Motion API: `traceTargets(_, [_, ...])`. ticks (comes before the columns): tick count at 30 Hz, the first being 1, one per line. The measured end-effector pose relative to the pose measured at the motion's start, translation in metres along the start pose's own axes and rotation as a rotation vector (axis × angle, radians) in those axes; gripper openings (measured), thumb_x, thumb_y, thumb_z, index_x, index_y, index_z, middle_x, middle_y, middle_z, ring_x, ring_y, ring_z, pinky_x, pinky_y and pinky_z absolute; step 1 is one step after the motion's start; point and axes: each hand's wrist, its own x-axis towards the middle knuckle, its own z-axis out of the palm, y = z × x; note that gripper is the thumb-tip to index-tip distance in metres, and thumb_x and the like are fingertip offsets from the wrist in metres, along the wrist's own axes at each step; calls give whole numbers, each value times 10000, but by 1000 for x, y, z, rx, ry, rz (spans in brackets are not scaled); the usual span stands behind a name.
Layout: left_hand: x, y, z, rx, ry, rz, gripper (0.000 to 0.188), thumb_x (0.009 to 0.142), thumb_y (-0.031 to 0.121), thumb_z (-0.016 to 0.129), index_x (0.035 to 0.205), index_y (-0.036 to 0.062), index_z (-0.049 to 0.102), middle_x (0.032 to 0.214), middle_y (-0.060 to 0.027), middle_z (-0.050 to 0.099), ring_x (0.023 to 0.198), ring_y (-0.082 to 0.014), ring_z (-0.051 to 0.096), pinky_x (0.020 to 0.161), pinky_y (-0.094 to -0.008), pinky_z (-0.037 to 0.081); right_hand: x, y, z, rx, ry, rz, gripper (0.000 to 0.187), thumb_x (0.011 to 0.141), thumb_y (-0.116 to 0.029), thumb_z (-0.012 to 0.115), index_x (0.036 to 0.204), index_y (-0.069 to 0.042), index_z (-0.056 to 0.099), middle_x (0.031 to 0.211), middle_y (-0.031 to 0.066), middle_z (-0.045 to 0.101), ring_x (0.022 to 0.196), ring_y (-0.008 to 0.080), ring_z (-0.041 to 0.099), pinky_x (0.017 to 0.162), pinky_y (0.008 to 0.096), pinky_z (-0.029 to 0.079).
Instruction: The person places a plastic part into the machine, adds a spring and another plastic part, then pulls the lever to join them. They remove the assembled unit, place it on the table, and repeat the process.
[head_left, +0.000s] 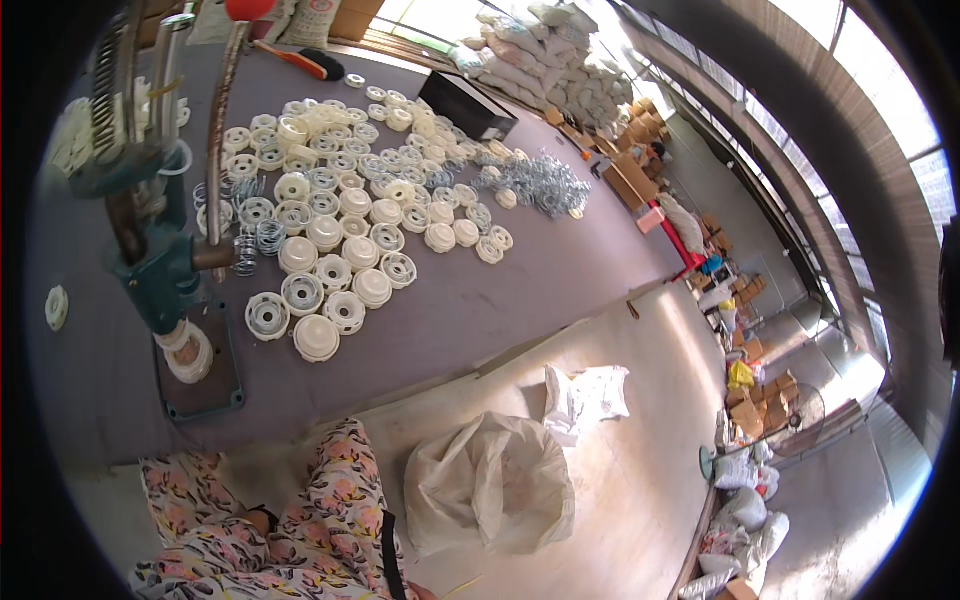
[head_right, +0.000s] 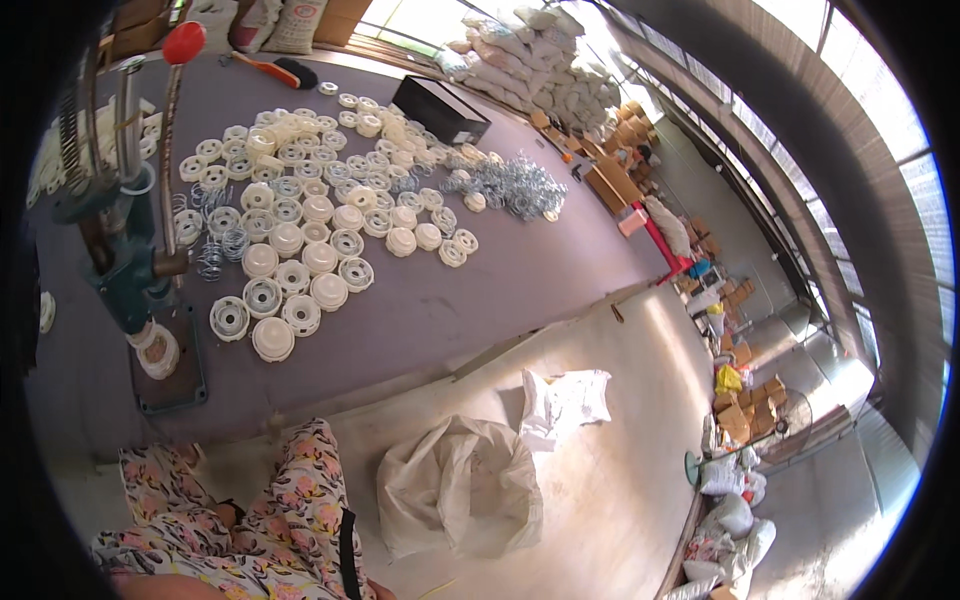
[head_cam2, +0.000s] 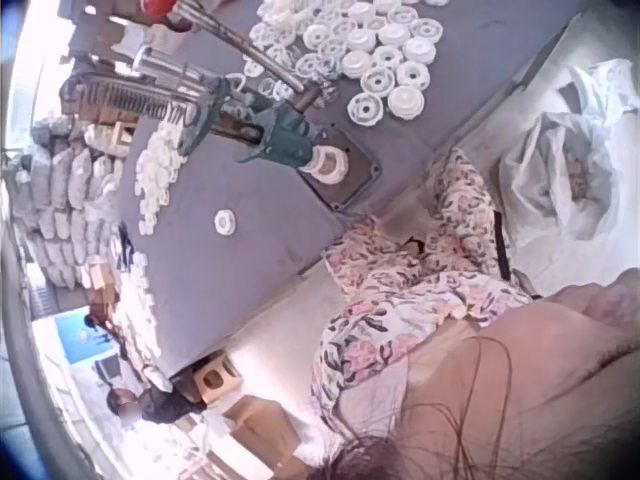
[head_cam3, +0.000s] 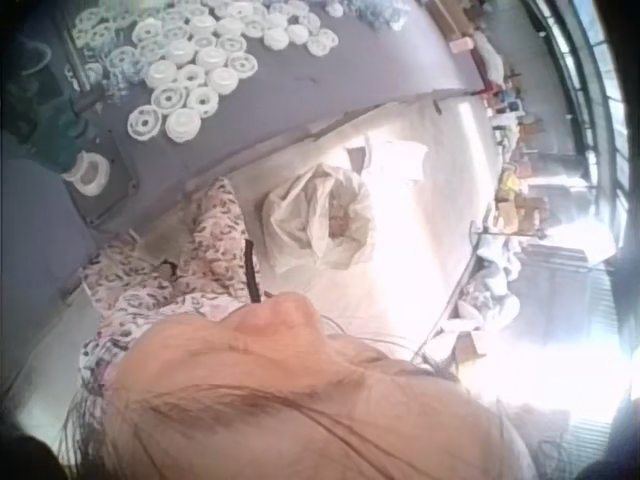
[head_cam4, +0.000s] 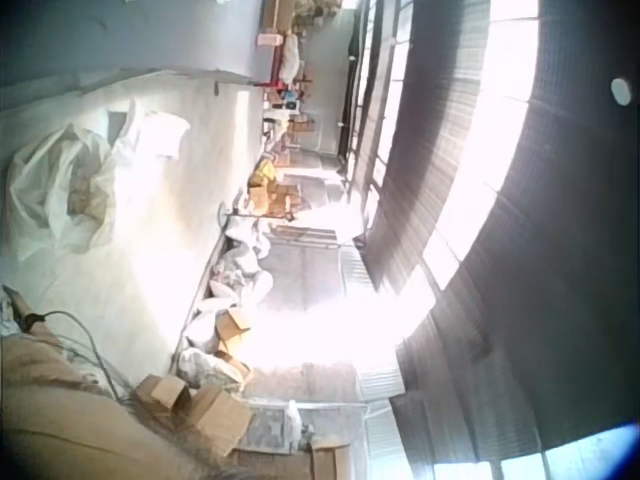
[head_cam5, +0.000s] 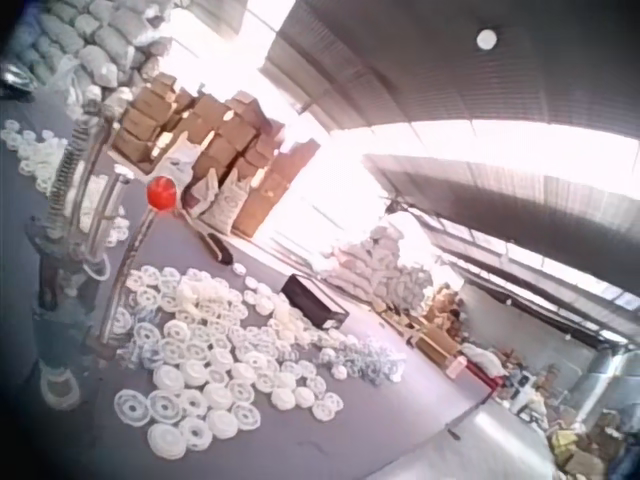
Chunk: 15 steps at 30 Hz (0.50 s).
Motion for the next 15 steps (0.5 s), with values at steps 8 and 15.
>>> traceTargets(8, [57,-41,-116,80,39,134,354,850,230,447,1122,47,582,1077,-182,610,930,-346,586,804,-432,446,47,-16,5,25,23,-124,464,883,-428,427,1152,-66,540,1080,99,589,936,225,566,758,371,469])
traceTargets(15, [112,-57,-255,87,98,216,357,855,239,446,1126,47,578,1066,-180,613,925,-344,587,797,-433,444,81,-61,-45,-34,13,-225,443,895,-407,400,1130,-60,545,1043,109,599,901,239,583,721,372,486])
